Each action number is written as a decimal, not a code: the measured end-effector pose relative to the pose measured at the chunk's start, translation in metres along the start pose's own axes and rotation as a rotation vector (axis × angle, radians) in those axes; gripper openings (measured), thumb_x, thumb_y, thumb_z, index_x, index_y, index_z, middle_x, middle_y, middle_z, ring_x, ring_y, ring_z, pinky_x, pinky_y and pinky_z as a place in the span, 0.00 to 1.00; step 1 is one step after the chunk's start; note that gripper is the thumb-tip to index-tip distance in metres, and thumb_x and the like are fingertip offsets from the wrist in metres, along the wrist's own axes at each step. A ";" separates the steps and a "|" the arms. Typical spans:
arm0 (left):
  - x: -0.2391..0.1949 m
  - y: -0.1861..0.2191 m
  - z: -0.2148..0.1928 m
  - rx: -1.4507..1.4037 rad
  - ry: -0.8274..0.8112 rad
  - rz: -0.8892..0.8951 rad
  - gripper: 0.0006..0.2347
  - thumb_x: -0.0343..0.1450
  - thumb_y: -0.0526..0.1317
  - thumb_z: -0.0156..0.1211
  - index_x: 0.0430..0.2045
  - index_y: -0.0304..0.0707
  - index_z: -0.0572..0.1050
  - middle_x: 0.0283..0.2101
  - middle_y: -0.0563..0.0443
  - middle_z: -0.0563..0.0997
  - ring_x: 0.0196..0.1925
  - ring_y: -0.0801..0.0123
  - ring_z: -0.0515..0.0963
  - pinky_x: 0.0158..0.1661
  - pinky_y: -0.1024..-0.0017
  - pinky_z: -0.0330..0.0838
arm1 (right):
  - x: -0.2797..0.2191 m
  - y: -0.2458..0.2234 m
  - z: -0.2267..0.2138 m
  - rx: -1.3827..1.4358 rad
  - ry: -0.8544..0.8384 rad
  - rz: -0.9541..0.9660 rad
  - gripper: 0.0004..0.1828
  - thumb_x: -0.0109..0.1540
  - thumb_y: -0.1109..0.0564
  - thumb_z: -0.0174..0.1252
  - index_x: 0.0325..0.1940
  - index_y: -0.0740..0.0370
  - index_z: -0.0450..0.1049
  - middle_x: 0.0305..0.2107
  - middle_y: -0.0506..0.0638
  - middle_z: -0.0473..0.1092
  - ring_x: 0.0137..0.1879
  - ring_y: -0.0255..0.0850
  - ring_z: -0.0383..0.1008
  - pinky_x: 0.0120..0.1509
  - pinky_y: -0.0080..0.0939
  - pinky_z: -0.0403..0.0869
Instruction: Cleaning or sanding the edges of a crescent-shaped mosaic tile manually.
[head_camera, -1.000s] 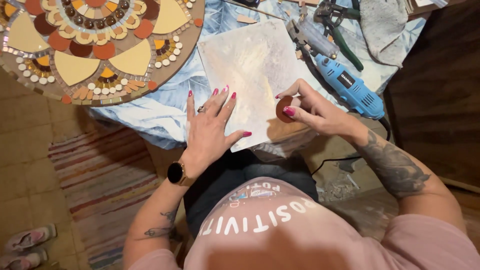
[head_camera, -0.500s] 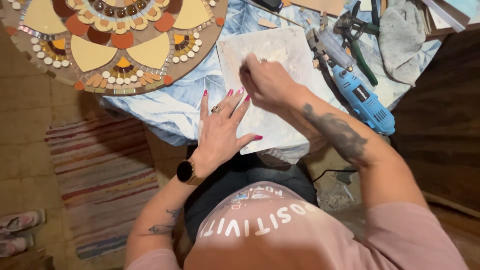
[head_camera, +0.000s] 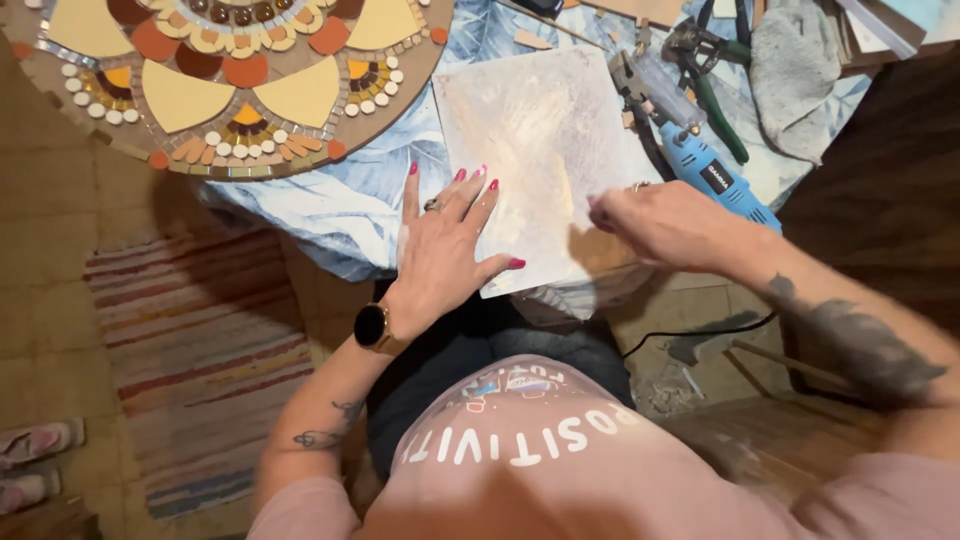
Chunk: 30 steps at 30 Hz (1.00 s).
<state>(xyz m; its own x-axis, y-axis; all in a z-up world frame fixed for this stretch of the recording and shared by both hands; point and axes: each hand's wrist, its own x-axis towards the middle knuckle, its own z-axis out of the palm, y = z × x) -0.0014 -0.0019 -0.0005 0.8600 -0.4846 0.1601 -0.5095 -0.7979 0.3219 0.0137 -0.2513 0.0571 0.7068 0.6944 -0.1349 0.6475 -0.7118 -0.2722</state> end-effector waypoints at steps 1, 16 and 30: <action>0.000 0.005 -0.004 0.006 0.008 -0.002 0.31 0.57 0.62 0.50 0.49 0.42 0.62 0.54 0.47 0.64 0.59 0.64 0.59 0.57 0.49 0.26 | -0.001 -0.011 -0.004 -0.006 0.006 -0.007 0.06 0.54 0.61 0.39 0.34 0.64 0.59 0.14 0.61 0.63 0.24 0.59 0.66 0.28 0.54 0.64; -0.013 0.055 -0.049 -1.178 0.143 -0.098 0.22 0.59 0.33 0.60 0.46 0.28 0.63 0.43 0.38 0.72 0.47 0.58 0.71 0.44 0.71 0.69 | 0.033 -0.030 -0.062 0.704 0.238 -0.414 0.16 0.59 0.59 0.40 0.50 0.65 0.65 0.14 0.50 0.62 0.21 0.36 0.63 0.29 0.34 0.66; -0.018 0.065 -0.059 -0.989 0.182 -0.129 0.10 0.61 0.37 0.57 0.34 0.37 0.72 0.33 0.47 0.78 0.38 0.67 0.77 0.36 0.74 0.72 | 0.032 -0.049 -0.069 0.585 0.189 -0.325 0.19 0.58 0.61 0.42 0.54 0.65 0.57 0.13 0.48 0.62 0.16 0.38 0.55 0.25 0.33 0.62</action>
<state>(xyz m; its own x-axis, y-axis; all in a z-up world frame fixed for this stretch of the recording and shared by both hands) -0.0480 -0.0234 0.0729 0.9400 -0.2880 0.1829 -0.2317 -0.1453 0.9619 0.0244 -0.2017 0.1317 0.5747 0.7950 0.1943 0.6120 -0.2599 -0.7469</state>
